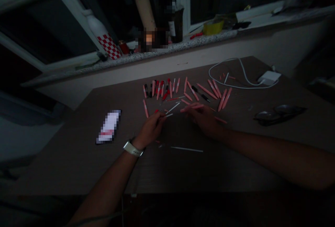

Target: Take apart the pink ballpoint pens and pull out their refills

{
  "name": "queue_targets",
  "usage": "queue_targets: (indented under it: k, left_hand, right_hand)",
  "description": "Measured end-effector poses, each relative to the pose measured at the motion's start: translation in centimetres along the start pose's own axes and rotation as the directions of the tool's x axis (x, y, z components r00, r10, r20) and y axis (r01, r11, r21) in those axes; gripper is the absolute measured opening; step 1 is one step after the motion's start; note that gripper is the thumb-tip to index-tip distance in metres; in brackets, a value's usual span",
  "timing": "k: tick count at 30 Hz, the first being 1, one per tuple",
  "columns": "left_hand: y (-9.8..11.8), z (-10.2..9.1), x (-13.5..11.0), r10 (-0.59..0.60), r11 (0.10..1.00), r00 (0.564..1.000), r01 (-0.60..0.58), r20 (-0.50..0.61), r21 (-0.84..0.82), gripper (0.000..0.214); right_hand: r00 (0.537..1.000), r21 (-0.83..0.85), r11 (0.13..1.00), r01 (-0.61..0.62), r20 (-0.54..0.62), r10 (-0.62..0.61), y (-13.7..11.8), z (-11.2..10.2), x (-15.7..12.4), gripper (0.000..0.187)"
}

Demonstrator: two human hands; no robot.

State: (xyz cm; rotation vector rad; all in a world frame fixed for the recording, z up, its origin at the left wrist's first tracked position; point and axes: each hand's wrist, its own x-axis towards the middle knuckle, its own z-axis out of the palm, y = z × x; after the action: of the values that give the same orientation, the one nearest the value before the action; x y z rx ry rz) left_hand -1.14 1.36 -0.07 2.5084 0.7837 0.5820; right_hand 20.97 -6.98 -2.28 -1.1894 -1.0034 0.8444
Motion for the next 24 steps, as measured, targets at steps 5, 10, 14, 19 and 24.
queue_targets:
  k: [5, 10, 14, 19, 24]
  left_hand:
    - [-0.15, -0.11, 0.02, -0.054, 0.998, 0.999, 0.054, -0.001, 0.029, 0.026]
    - [-0.09, -0.06, 0.07, -0.016, 1.000, 0.999, 0.015, 0.029, 0.008, 0.022]
    - [-0.21, 0.10, 0.11, 0.077, 0.997, 0.997, -0.078, 0.018, 0.019, 0.023]
    - [-0.28, 0.20, 0.06, 0.098, 0.993, 0.994, -0.101, 0.054, 0.057, 0.024]
    - [-0.20, 0.24, 0.03, 0.082, 0.991, 0.991, -0.093, 0.110, 0.097, 0.026]
  right_hand:
    - [0.999, 0.026, 0.999, -0.036, -0.002, 0.036, 0.37, -0.01, 0.15, 0.030]
    - [0.994, -0.189, 0.978, 0.086, 0.078, -0.072, 0.38, 0.15, -0.01, 0.022]
    - [0.990, -0.321, 0.941, 0.107, 0.124, -0.070, 0.27, 0.31, -0.16, 0.014]
    - [0.987, -0.372, 0.923, 0.099, 0.154, -0.044, 0.19, 0.36, -0.27, 0.012]
    - [0.985, -0.364, 0.924, 0.118, 0.162, -0.062, 0.33, 0.38, -0.25, 0.014]
